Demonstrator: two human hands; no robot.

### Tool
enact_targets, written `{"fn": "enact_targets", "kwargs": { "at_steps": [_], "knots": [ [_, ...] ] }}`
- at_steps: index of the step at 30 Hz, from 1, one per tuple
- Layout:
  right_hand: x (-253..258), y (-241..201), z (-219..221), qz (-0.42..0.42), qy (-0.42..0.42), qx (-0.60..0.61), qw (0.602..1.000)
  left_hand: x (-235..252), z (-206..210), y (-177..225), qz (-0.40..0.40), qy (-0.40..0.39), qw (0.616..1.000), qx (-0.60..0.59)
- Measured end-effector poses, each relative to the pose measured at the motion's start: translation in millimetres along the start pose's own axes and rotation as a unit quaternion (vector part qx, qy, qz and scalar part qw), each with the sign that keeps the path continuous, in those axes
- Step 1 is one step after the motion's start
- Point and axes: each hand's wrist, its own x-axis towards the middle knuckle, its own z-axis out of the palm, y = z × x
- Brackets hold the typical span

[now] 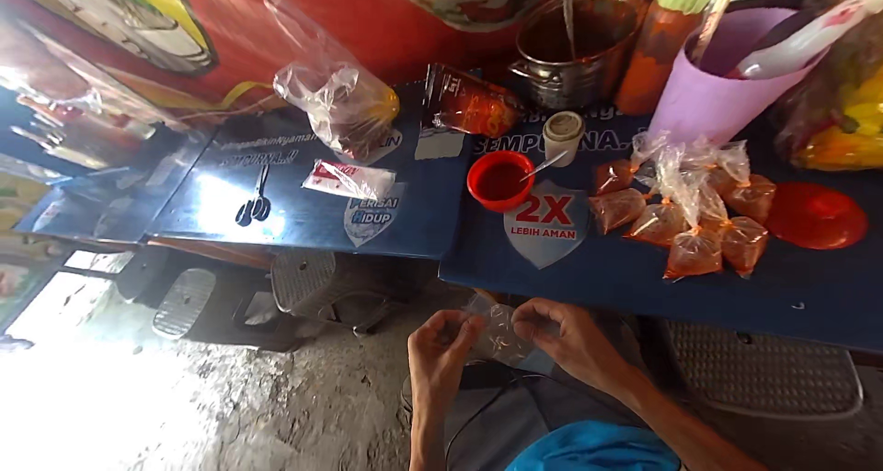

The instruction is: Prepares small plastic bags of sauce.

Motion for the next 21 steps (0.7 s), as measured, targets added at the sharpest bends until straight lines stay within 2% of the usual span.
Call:
{"fn": "enact_targets", "kwargs": {
  "at_steps": [2,4,5,8,11,13,16,18,21],
  "knots": [
    [-5,1,9,-0.069,0.078,-0.065,0.992,-6,2,-4,0.0,0.032,0.999,0.009],
    [-8,-5,19,-0.118,0.124,-0.072,0.983,-16,6,-8,0.021,0.066,0.996,0.05],
    [-9,-11,23,-0.109,0.109,-0.051,0.987,-21,9,-10,0.042,0.08,0.992,0.087],
    [-5,-20,31,0.006,-0.029,0.026,0.999,-39,22,-20,0.113,0.111,0.959,0.234],
    [3,-11,43,0.029,-0.038,0.004,0.999,-50,26,-36,0.146,0.116,0.93,0.317],
    [2,-6,47,0.021,-0.034,-0.022,0.999,-58,27,-44,0.119,0.101,0.947,0.282],
    [-2,1,50,-0.017,-0.022,-0.06,0.998,-65,20,-45,0.007,0.027,0.997,0.069],
    [-4,2,50,-0.036,-0.031,-0.067,0.997,-62,21,-49,-0.055,0.04,0.997,-0.027],
    [-8,7,48,-0.03,-0.043,-0.087,0.995,-57,26,-59,-0.075,0.054,0.994,-0.063]
  ]
}}
